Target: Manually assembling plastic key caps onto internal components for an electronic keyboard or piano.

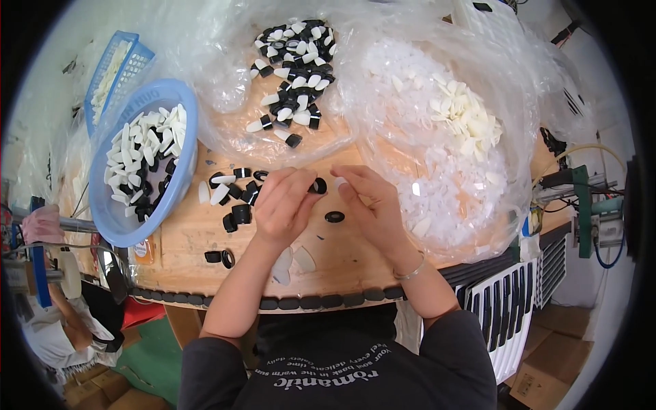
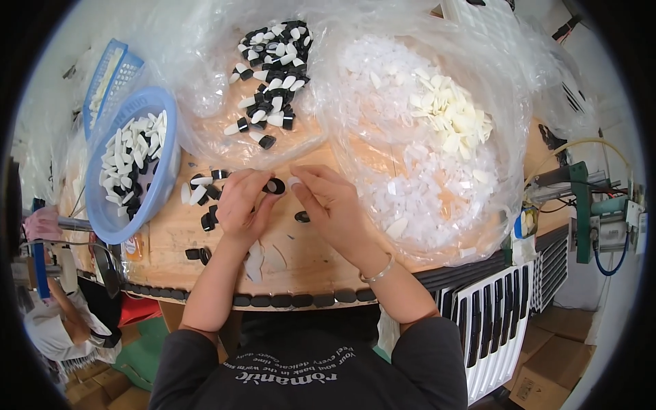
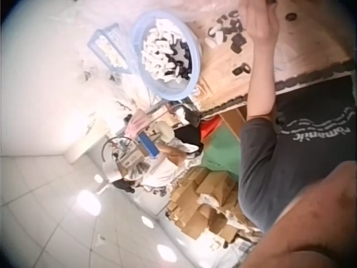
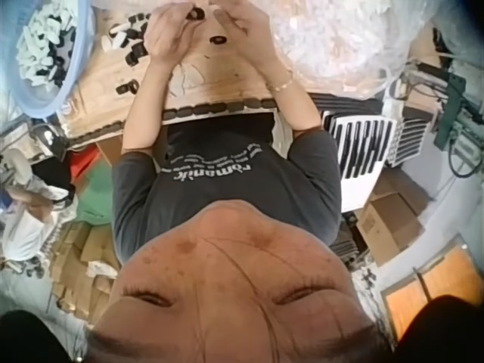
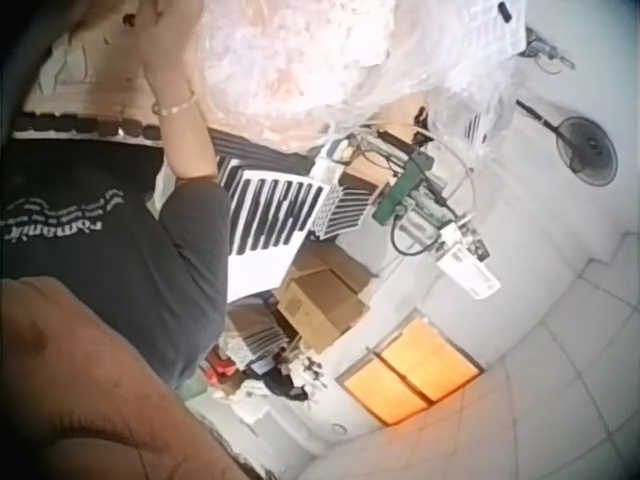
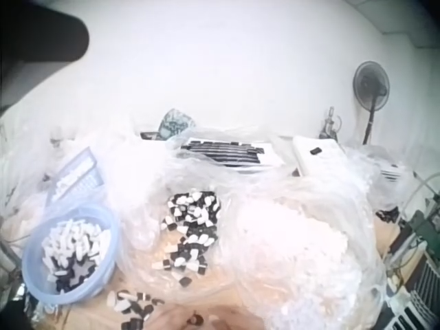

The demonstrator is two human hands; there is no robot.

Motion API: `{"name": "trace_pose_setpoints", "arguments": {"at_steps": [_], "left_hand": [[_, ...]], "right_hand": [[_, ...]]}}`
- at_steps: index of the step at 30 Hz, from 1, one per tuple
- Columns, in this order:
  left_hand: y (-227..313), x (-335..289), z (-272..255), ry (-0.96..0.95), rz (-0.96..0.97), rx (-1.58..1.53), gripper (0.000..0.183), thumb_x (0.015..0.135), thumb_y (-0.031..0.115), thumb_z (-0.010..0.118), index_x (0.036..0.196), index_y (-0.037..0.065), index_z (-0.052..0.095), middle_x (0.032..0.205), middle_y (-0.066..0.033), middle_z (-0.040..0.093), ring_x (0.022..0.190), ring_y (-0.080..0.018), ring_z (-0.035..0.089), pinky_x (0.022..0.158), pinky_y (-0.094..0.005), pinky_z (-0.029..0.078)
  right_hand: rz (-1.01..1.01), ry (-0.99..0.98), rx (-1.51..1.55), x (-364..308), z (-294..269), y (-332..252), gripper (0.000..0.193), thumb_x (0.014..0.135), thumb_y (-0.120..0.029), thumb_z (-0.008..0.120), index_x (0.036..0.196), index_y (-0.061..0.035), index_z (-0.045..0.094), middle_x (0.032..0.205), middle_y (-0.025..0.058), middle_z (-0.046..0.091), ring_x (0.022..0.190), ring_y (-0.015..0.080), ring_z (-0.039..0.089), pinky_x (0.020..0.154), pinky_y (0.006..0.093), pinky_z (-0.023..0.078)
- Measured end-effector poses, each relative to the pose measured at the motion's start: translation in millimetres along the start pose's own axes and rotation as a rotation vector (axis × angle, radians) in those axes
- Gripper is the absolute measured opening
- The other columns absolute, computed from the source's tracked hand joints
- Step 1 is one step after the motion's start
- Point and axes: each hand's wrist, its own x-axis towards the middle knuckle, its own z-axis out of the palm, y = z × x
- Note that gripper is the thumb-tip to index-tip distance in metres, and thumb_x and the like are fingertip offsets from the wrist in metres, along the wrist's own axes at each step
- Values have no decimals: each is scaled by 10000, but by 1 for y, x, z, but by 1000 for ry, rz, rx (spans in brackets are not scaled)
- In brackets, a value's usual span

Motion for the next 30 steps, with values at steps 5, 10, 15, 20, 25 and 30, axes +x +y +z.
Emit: {"name": "trace_pose_setpoints", "arguments": {"at_steps": [5,10,15,20,25,30], "left_hand": [[4,-3,1,-17,40,-71,337,643,-35,745,965,-46,646,899,-136,653,796,-303,613,677,-351,521],[6,2,-1,-145,-33,-311,363,611,-3,772,955,-35,664,903,-128,671,799,-289,631,673,-344,527],[4,2,-3,-233,-55,-374,348,592,4,787,921,-20,676,878,-129,681,783,-285,639,668,-337,528],[3,0,-1,-246,-103,-455,328,594,-4,786,902,-18,673,858,-131,681,755,-287,635,660,-338,526],[6,2,-3,-286,-40,-434,304,596,-18,780,877,-14,664,841,-124,678,746,-285,633,647,-329,519],[2,2,-2,-306,-101,-431,317,590,-11,788,884,-7,670,844,-120,680,753,-283,634,658,-334,519]], "right_hand": [[31,-127,135,-2,4,2,267,907,-53,579,1160,22,623,1177,103,614,944,157,630,814,232,485],[580,-375,570,8,-19,-5,359,860,-50,644,1207,26,591,1098,75,648,970,144,630,817,247,505],[704,-456,722,12,-23,8,414,824,-38,679,1217,35,574,1057,89,659,943,136,638,801,255,533],[764,-483,827,8,-21,17,397,812,-45,693,1194,2,593,1033,69,663,866,114,643,722,227,539],[724,-514,898,5,-18,31,389,791,-10,686,1169,14,597,995,85,665,852,123,651,713,223,544],[704,-484,789,10,-19,23,370,805,-41,692,1161,11,605,990,73,671,844,118,651,709,222,543]]}}
